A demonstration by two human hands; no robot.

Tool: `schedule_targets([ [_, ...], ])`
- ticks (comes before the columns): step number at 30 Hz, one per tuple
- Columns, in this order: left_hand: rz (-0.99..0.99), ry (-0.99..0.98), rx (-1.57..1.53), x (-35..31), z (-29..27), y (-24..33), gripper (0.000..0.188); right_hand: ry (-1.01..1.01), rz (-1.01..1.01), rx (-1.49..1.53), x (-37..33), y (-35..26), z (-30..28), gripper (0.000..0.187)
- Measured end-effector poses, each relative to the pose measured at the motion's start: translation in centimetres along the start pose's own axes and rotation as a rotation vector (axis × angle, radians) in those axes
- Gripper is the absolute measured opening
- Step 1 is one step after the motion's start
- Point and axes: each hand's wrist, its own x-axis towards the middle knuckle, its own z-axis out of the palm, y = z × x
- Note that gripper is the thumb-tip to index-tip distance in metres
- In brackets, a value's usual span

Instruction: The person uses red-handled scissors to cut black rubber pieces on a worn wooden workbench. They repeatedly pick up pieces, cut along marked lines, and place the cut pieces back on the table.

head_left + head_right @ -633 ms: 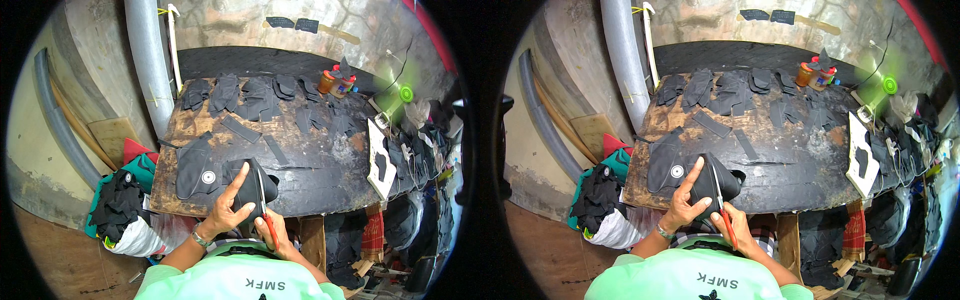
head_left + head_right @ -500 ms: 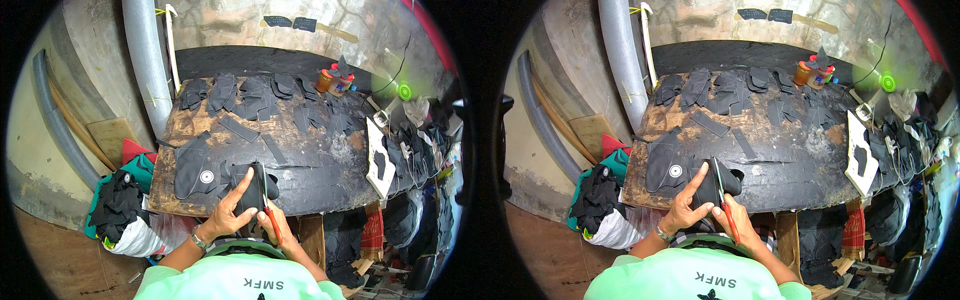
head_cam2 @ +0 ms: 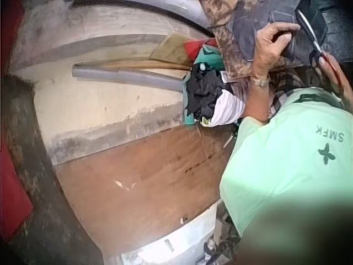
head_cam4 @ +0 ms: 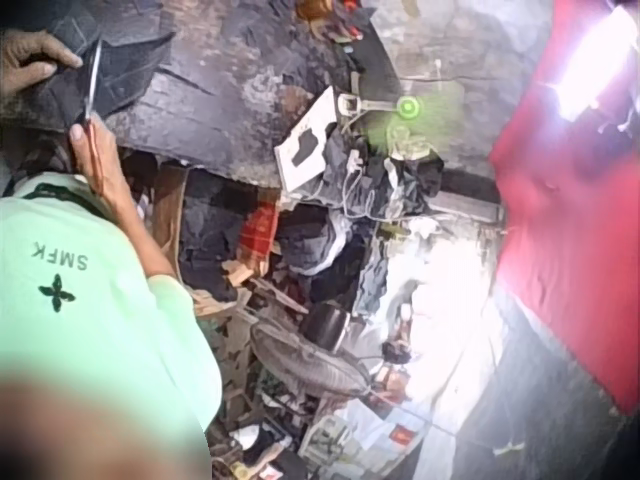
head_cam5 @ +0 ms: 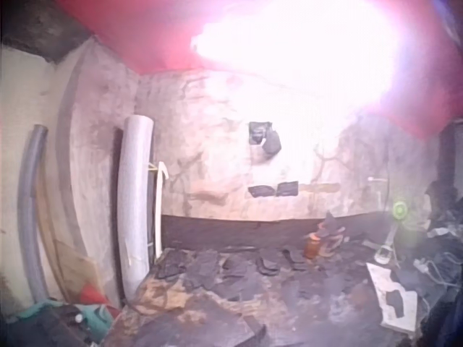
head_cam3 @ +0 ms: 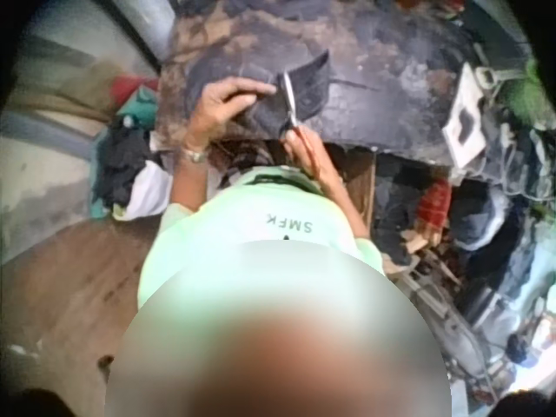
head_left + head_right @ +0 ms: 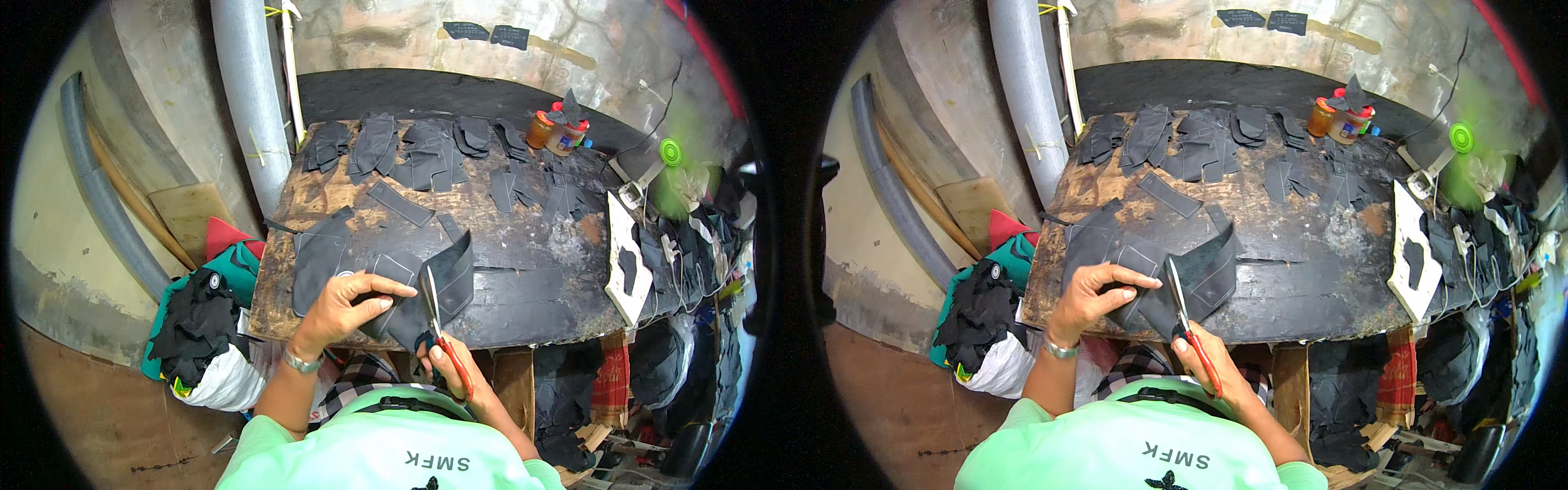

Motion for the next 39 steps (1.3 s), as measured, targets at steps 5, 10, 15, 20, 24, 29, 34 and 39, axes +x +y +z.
schedule_targets([
  [5,-0.072,-0.329,0.171,1.1,-3.4,1.1,0.024,-0.101,-0.056,-0.239,-0.1,-0.4,0.2,0.074],
  [10,-0.025,-0.444,0.069,1.2,-3.8,1.2,0.030,-0.098,-0.051,-0.252,0.2,-1.1,0.2,0.078],
  [15,0.032,-0.433,0.083,1.1,-3.8,0.8,0.032,-0.095,-0.042,-0.246,0.1,-1.2,0.3,0.068],
  [20,0.030,-0.448,0.073,1.2,-3.9,0.7,0.033,-0.046,-0.041,-0.231,-0.1,-0.8,0.4,0.056],
  [24,0.005,-0.464,0.074,1.6,-4.2,0.9,0.034,-0.010,0.068,-0.209,-0.8,-0.8,0.6,0.045],
  [29,-0.064,-0.547,0.032,1.6,-3.5,0.8,0.035,-0.001,-0.013,-0.146,-0.3,-1.2,0.7,0.040],
  [34,-0.023,-0.618,0.157,2.3,-3.3,0.4,0.039,0.021,0.052,-0.144,-0.1,-1.1,0.7,0.037],
  [39,0.064,0.183,-0.059,3.2,-2.3,-1.1,0.044,0.154,-0.041,0.169,-0.5,-0.2,1.0,0.039],
])
